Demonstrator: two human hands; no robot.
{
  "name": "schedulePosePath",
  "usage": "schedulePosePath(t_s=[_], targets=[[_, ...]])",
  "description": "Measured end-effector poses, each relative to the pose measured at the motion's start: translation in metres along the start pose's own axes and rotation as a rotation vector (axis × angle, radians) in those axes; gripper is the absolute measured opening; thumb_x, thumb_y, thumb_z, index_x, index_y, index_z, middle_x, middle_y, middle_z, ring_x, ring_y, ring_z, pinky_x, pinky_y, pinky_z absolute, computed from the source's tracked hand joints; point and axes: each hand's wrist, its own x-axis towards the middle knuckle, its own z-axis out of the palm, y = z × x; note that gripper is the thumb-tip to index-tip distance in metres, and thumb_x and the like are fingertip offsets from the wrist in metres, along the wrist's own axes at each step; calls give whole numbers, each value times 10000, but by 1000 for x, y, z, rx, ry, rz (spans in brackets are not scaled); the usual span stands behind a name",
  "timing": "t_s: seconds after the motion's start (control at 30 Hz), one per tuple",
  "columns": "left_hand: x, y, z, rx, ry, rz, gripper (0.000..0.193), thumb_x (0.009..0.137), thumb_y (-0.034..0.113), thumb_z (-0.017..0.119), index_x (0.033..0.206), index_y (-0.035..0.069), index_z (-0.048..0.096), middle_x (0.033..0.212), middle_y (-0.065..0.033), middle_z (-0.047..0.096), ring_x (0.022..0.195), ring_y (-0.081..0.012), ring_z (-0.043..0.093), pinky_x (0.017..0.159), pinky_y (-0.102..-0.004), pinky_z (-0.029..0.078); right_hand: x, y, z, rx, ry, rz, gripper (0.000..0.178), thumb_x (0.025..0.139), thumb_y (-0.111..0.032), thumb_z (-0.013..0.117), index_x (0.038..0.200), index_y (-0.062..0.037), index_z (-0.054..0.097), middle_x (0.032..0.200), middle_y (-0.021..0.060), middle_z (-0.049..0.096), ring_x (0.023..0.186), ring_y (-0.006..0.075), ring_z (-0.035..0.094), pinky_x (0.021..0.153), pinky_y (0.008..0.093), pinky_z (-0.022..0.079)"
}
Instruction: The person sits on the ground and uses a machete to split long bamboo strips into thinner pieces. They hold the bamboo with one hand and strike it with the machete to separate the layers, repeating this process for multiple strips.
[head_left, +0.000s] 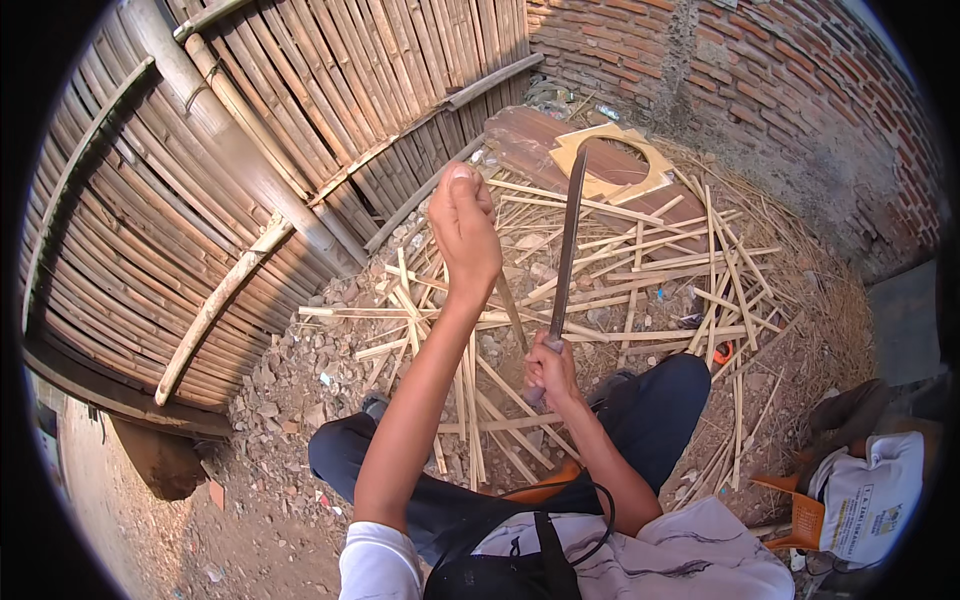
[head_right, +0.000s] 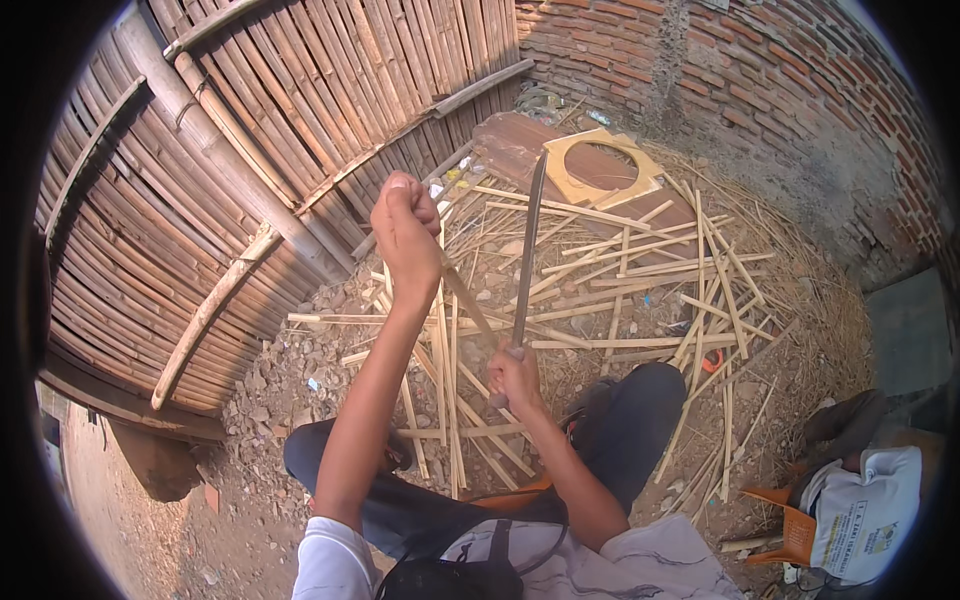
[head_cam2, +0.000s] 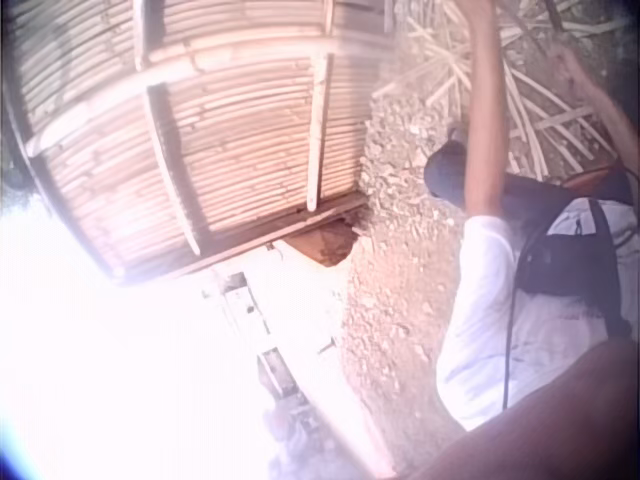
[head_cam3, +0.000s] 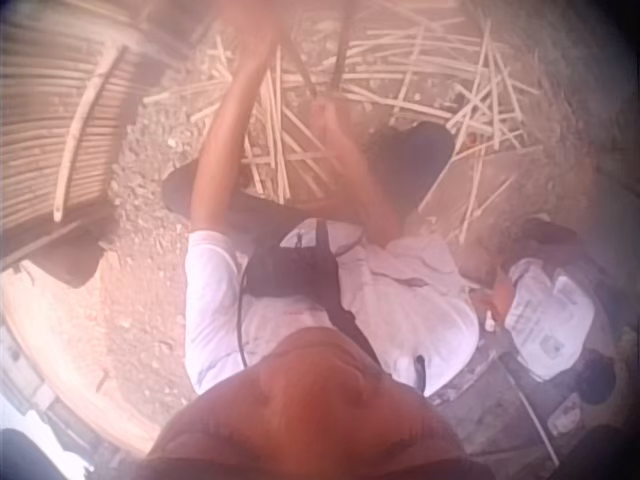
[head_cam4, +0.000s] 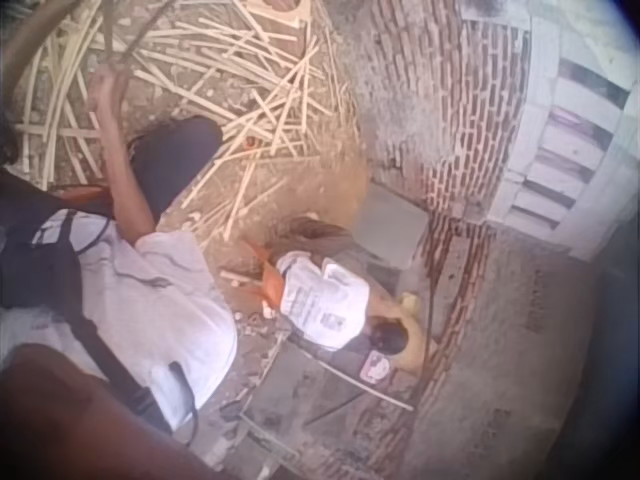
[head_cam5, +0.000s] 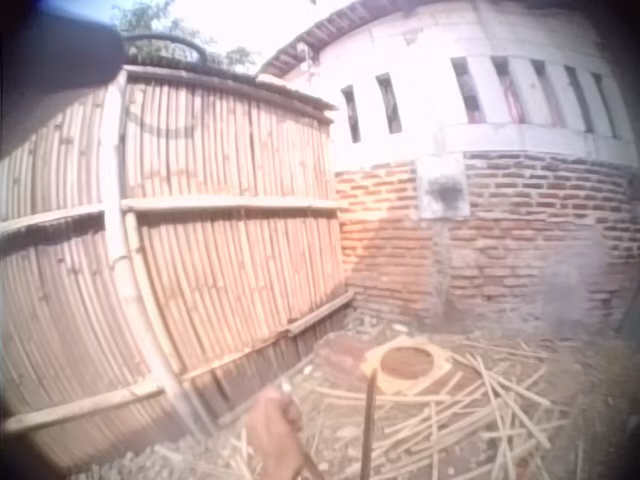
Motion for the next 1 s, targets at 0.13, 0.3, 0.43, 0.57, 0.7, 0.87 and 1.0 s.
schedulePosePath(t_s=[0.13,0.3,0.43,0.57,0.7,0.87,1.0], targets=[[-4,1,20,8,-3,58,340,1066,240,345,756,101,370,627,38,301,536,-51,262,468,-255,207,6,19,-16,-35,1,135,186,815,-42,548,712,-137,425,515,-33,329,380,102,322,402,308,313],[-5,6,20,38,-9,65,339,1061,241,330,746,118,335,632,46,286,536,-50,243,466,-249,195,0,132,-94,-82,130,530,228,802,-80,550,636,-145,410,527,-44,331,404,95,326,427,320,331],[-6,2,21,43,-13,65,334,1059,237,326,748,116,343,633,41,289,538,-53,242,467,-253,197,16,131,-96,157,77,551,203,821,-91,569,663,-133,447,537,-35,366,411,104,346,427,330,349],[-8,4,21,48,-30,56,333,1058,237,321,750,113,356,634,38,291,542,-51,244,467,-256,196,10,86,-57,0,52,281,192,815,-81,569,680,-132,443,537,-32,380,412,105,360,446,322,357],[-10,3,26,44,-31,44,327,1055,233,324,752,116,360,635,39,292,543,-50,245,467,-257,190,14,77,-42,-161,1,134,137,816,-75,553,726,-128,465,539,-32,367,409,114,348,467,322,368],[-6,5,17,24,-2,39,323,1050,229,339,744,124,338,639,43,274,543,-51,236,470,-256,183,29,175,-138,-112,74,506,122,786,-100,607,709,-85,513,556,-17,422,432,118,403,447,352,377],[-11,9,19,-68,-42,-20,325,1048,231,354,741,131,318,648,43,252,552,-56,215,473,-253,181,31,205,-172,-201,164,596,144,815,-132,578,700,-105,497,562,-25,388,437,123,370,476,345,386]])
